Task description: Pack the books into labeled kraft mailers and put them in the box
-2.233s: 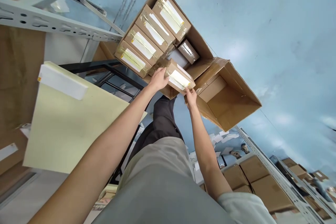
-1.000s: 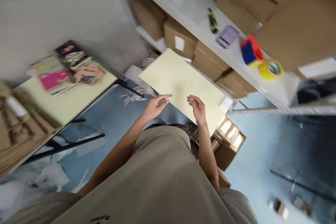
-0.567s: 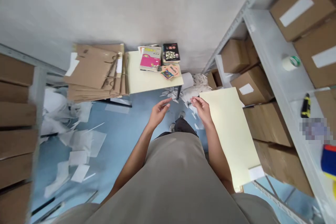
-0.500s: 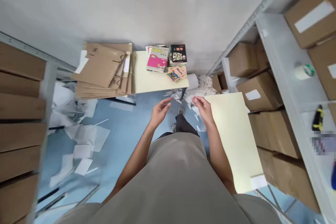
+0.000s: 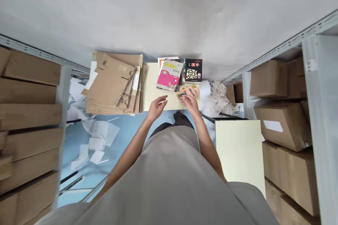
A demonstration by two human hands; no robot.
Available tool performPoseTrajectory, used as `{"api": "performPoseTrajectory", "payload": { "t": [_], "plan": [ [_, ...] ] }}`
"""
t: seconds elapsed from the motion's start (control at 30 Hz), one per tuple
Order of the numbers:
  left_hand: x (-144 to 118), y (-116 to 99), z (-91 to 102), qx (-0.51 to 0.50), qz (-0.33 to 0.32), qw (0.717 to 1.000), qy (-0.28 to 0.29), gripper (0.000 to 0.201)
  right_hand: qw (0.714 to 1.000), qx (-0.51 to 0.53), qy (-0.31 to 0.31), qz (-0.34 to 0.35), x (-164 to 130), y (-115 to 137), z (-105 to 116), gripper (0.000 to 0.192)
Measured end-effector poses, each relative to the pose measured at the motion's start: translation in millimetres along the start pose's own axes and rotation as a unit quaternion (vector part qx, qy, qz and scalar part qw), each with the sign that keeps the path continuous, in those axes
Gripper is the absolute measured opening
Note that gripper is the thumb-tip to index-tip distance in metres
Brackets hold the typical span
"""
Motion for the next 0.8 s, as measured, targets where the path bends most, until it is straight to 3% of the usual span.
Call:
{"api": "performPoseTrajectory", "payload": {
  "t": [0.17, 0.33, 0.43, 0.57, 0.8],
  "plan": [
    [55.8, 28.1, 26.6, 0.055, 0.075, 0.995, -0.032, 0.048, 1.000, -0.025, 0.000, -0.003, 81.5, 12.2, -20.0, 0.056],
    [105.8, 32.5, 34.4, 0.100, 0.078, 0.991, -0.033, 0.047, 0.998, -0.064, -0.016, -0.013, 132.0, 25.5, -25.1, 0.047],
    [138.0, 28.4, 41.6, 0.148, 0.060, 0.985, -0.059, 0.051, 0.995, -0.089, -0.039, -0.012, 146.8, 31.1, -27.8, 0.042],
    [169.2, 35.7, 48.9, 0.174, 0.105, 0.978, -0.043, 0.049, 0.986, -0.152, -0.055, -0.047, 155.9, 26.7, -47.7, 0.031],
    [175.5, 49.3, 49.8, 0.162, 0.134, 0.978, -0.018, 0.051, 0.985, -0.155, -0.016, -0.069, 159.7, 12.0, -91.1, 0.034]
  ]
}}
Point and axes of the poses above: each hand's wrist, its own x-axis towards the middle knuckle, its own z-axis out of the back of the hand, y = z × x, the point moved 6 cm from there along x, towards the middle knuckle, and after that the axes turned 4 degrees about -x, right-handed, at the moved point
